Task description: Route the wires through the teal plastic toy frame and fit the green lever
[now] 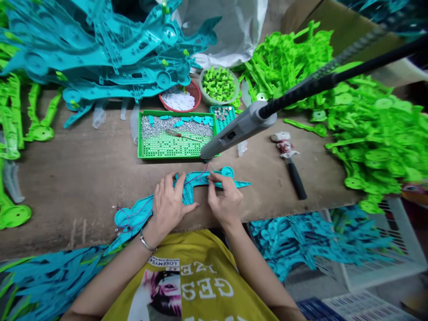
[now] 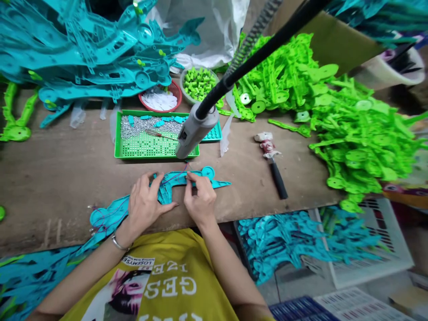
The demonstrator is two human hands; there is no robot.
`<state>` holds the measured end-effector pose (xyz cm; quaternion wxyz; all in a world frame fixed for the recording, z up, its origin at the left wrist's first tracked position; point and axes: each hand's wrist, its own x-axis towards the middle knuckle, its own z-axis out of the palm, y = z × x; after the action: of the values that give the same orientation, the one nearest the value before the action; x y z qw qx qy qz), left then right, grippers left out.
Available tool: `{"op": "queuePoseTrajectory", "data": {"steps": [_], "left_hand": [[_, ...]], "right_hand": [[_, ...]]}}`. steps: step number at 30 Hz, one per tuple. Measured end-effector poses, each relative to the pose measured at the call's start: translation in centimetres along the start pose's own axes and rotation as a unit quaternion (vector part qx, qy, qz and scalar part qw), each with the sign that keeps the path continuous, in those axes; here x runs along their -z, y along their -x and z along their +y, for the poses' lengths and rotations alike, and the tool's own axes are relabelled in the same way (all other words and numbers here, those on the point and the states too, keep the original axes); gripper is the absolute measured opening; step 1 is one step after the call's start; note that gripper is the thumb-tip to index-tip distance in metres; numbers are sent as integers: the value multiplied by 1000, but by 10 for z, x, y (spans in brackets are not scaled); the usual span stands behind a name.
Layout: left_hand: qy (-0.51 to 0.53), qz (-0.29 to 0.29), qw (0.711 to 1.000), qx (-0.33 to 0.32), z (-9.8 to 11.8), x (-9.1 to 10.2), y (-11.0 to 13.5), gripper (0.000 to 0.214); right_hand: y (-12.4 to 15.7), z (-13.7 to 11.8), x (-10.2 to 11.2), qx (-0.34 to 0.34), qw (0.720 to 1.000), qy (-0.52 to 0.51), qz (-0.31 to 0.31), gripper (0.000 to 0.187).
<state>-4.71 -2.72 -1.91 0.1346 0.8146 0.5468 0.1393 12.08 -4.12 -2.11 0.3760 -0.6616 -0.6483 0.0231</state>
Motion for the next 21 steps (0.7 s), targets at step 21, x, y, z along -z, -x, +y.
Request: {"op": "queuePoseTrajectory", "data": {"steps": [21], "left_hand": [[103, 2, 994, -29, 16, 26, -20, 53]], "right_hand": [[-26, 14, 13, -122, 987, -87, -51, 9]]}}
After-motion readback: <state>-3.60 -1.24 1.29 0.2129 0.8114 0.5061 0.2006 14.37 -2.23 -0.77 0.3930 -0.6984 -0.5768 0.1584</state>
